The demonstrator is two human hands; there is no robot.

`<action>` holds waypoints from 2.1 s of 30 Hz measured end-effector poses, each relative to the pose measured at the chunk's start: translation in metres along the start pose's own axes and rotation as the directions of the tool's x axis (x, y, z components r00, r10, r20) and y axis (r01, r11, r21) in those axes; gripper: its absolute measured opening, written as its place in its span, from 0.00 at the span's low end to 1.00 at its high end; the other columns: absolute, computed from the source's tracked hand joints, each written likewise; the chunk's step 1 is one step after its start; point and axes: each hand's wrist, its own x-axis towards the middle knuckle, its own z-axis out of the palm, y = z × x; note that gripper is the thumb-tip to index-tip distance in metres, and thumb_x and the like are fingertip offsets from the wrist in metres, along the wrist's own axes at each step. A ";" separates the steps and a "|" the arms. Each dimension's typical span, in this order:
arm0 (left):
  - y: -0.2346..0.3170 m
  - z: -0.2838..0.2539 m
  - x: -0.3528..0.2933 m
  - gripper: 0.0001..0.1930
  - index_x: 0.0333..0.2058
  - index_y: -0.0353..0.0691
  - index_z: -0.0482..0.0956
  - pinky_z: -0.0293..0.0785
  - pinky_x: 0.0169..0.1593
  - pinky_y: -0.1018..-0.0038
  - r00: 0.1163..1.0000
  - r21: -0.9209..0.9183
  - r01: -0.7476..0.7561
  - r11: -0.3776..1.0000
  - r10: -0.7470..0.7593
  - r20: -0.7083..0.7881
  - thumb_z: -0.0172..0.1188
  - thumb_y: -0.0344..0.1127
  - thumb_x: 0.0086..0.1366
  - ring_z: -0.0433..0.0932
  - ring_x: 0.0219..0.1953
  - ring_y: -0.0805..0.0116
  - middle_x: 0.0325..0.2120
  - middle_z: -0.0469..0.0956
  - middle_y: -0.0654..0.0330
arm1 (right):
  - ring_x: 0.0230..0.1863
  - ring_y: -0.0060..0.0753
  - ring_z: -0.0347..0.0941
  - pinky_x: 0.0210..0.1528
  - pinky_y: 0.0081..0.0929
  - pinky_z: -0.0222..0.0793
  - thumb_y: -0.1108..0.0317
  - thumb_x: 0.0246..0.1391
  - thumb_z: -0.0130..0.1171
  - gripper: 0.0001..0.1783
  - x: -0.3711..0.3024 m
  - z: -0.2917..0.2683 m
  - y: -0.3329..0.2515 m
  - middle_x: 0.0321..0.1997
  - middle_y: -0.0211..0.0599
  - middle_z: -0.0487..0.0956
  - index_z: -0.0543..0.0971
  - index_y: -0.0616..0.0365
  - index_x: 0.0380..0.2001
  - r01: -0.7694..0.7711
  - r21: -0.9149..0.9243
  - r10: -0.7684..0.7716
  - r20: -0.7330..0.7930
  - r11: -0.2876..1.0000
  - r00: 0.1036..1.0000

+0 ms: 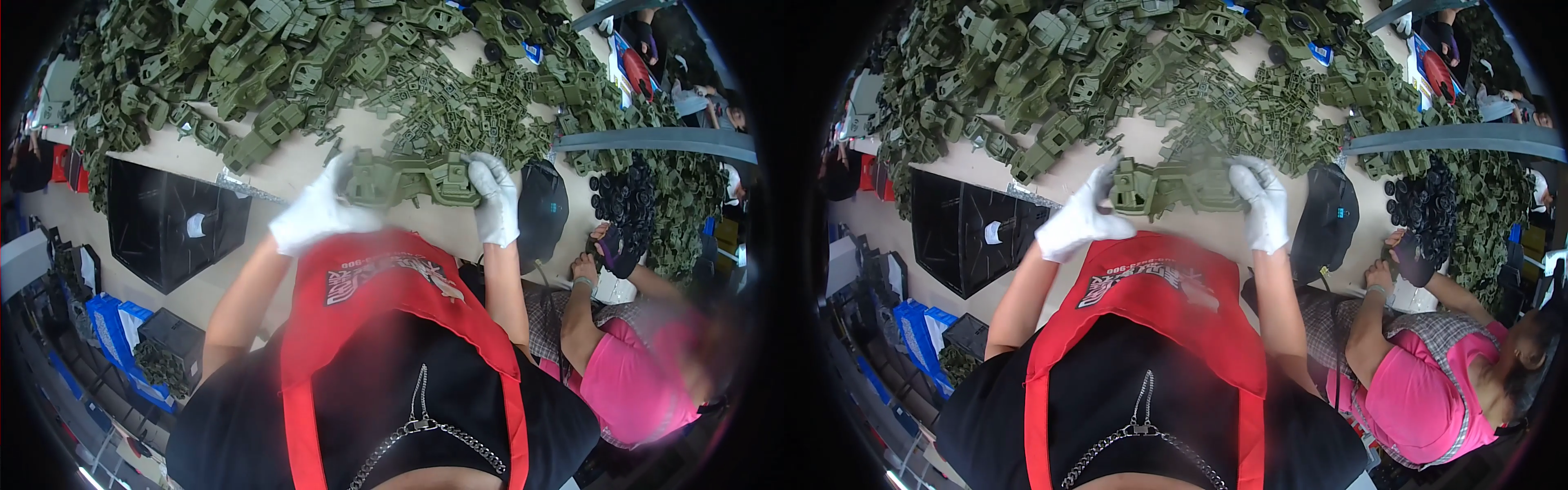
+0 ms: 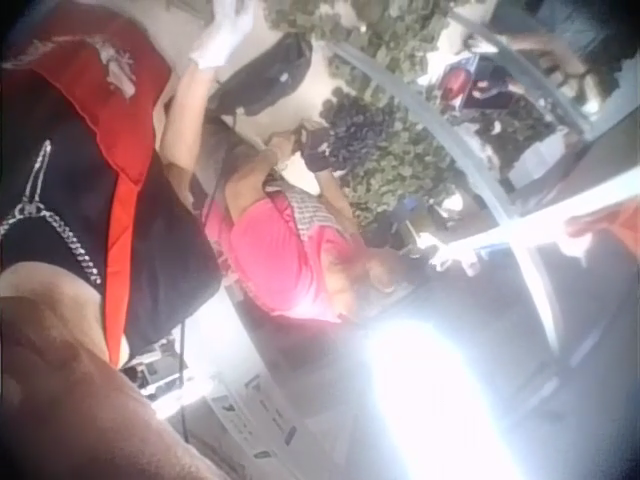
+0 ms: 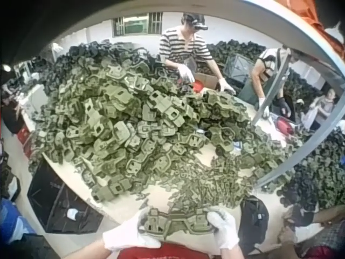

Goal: The person repeatedly picks up green plastic toy vehicle bodies and smaller components from the table and assembles the parts onto each vehicle body by hand.

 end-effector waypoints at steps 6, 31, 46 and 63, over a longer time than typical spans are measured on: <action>0.004 0.005 0.006 0.43 0.64 0.36 0.58 0.74 0.48 0.74 0.985 -0.233 0.109 0.966 -0.137 -0.108 0.71 0.26 0.49 0.76 0.42 0.69 0.49 0.73 0.56 | 0.45 0.25 0.75 0.47 0.25 0.71 0.64 0.53 0.64 0.19 -0.012 -0.012 -0.019 0.48 0.33 0.79 0.79 0.58 0.49 -0.157 -0.514 0.215 0.054 0.843 0.975; -0.009 0.003 0.011 0.32 0.52 0.35 0.72 0.71 0.54 0.68 0.950 0.600 -0.303 0.740 0.284 0.129 0.69 0.35 0.46 0.76 0.48 0.57 0.46 0.76 0.51 | 0.57 0.36 0.70 0.59 0.31 0.66 0.59 0.36 0.73 0.48 0.018 0.045 -0.001 0.54 0.47 0.75 0.64 0.64 0.60 0.124 -0.548 0.353 0.679 0.827 0.643; 0.018 0.035 0.114 0.36 0.59 0.40 0.64 0.67 0.56 0.64 0.827 0.676 -0.301 0.672 0.538 -0.166 0.67 0.46 0.54 0.68 0.56 0.53 0.54 0.66 0.47 | 0.28 0.39 0.77 0.35 0.33 0.72 0.58 0.50 0.59 0.13 0.169 -0.050 -0.011 0.30 0.37 0.81 0.82 0.55 0.32 0.327 -0.720 -0.231 0.232 0.613 0.945; -0.037 0.011 0.078 0.28 0.54 0.38 0.72 0.71 0.53 0.67 0.938 0.714 0.042 0.699 0.218 -0.269 0.65 0.41 0.56 0.74 0.51 0.56 0.47 0.73 0.50 | 0.24 0.28 0.74 0.23 0.27 0.69 0.54 0.49 0.67 0.27 0.251 0.120 0.109 0.32 0.37 0.80 0.78 0.67 0.42 -0.170 -0.686 -0.048 -0.287 0.707 0.957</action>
